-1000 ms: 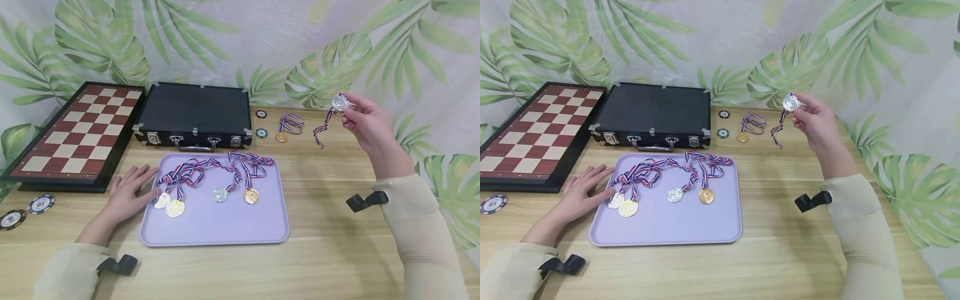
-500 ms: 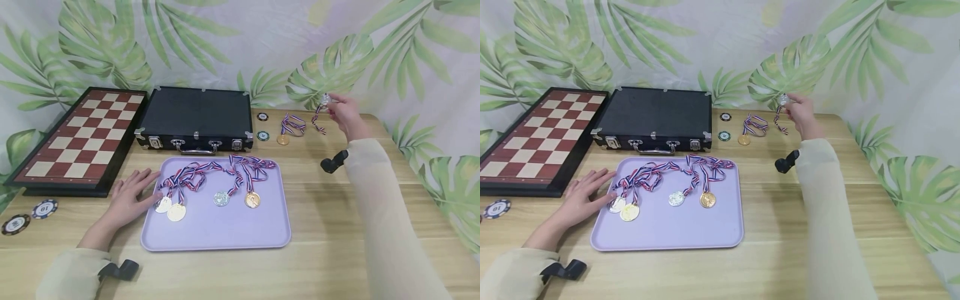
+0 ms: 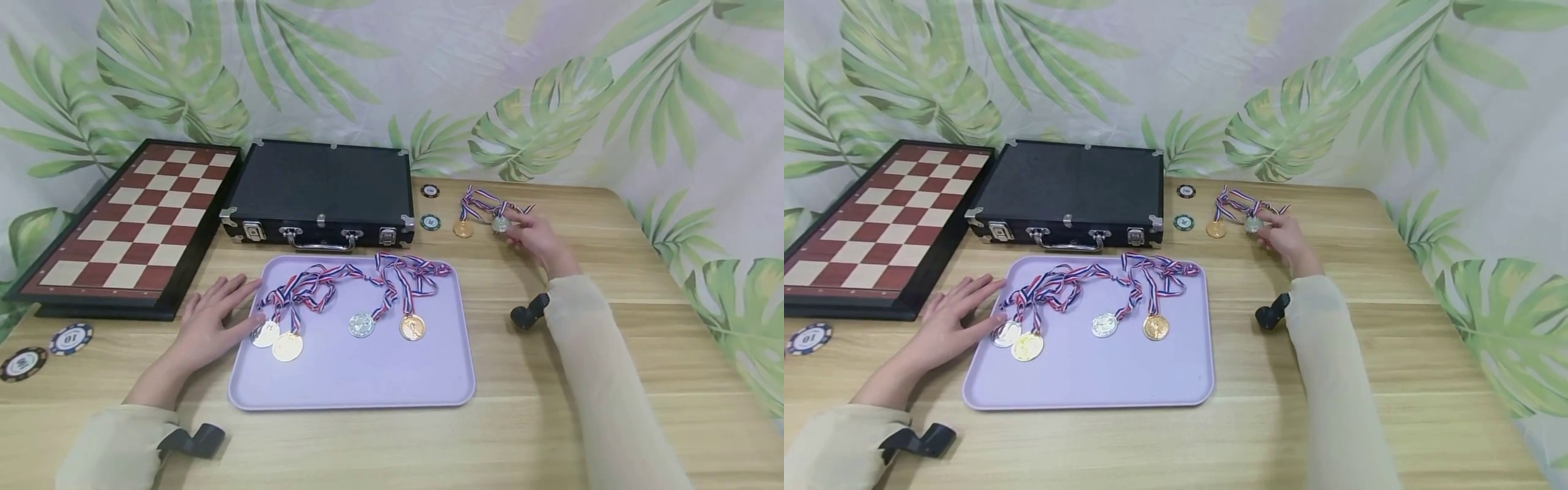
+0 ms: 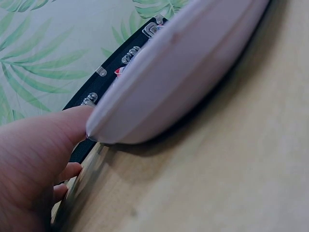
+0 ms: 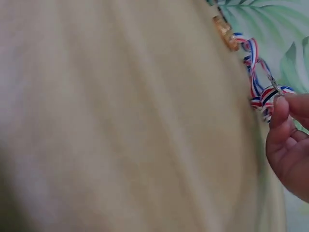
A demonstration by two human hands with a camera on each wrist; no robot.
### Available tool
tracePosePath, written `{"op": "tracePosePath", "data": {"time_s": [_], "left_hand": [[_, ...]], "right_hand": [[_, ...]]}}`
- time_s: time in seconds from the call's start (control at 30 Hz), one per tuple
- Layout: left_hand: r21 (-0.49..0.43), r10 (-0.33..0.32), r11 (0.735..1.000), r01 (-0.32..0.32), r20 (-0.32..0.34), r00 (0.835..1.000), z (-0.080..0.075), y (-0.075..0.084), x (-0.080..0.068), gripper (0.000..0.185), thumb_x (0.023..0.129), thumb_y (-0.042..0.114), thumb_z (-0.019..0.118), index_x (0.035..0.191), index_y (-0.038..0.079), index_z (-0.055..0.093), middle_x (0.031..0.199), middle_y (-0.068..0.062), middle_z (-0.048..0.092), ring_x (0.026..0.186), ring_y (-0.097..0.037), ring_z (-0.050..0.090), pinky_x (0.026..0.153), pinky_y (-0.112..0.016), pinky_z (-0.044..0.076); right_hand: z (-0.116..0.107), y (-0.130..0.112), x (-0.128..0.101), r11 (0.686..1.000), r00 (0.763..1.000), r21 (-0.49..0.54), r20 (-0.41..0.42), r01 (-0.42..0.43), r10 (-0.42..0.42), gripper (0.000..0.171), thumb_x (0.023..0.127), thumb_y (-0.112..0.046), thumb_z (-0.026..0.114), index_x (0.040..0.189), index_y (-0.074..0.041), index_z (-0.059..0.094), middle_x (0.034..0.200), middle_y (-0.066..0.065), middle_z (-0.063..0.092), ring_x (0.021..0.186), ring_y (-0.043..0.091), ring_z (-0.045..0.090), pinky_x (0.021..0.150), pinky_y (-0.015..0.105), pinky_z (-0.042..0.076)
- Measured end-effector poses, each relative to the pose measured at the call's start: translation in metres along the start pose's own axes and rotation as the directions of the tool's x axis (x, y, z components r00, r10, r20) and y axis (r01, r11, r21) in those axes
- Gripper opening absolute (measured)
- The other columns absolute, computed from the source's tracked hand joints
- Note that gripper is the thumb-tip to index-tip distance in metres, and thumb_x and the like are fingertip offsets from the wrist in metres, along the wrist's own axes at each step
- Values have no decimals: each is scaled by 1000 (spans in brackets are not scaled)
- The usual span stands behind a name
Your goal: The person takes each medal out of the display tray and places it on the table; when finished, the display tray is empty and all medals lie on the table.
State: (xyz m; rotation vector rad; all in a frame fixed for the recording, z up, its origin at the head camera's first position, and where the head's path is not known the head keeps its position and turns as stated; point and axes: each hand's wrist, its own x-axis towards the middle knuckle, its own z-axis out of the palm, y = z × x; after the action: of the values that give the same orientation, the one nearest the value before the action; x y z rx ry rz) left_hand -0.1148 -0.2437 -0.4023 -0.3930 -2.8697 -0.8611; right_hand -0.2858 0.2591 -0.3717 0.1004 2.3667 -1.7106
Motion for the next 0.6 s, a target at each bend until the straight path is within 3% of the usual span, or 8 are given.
{"op": "tracePosePath", "data": {"time_s": [0.2, 0.4, 0.6], "left_hand": [[-5, -4, 1000, 4, 1, 1000, -1, 0, 0, 56, 81, 35, 58, 129, 14, 41, 132, -23, 30, 124, -40, 13, 92, -59, -6], [-5, -3, 1000, 3, -3, 1000, -1, 0, 0, 56, 80, 35, 58, 129, 14, 41, 132, -23, 30, 124, -40, 13, 92, -59, -6], [-3, -8, 1000, 8, -1, 1000, 1, -1, 0, 56, 80, 36, 58, 130, 15, 41, 133, -22, 30, 124, -40, 12, 92, -58, -7]], "right_hand": [[3, 6, -3, 997, 1000, -81, -5, -17, 16, 43, 85, -1, 49, 127, 3, 38, 67, -2, 56, 55, 6, 51, 46, 19, 38], [6, 7, 1, 990, 1000, -138, -22, 10, -13, 43, 82, 3, 49, 124, 4, 41, 67, 2, 54, 52, 8, 48, 43, 19, 36], [3, 12, 9, 989, 996, -148, -89, -15, 2, 44, 83, 4, 47, 127, 1, 40, 69, 4, 53, 51, 7, 47, 41, 18, 35]]}}
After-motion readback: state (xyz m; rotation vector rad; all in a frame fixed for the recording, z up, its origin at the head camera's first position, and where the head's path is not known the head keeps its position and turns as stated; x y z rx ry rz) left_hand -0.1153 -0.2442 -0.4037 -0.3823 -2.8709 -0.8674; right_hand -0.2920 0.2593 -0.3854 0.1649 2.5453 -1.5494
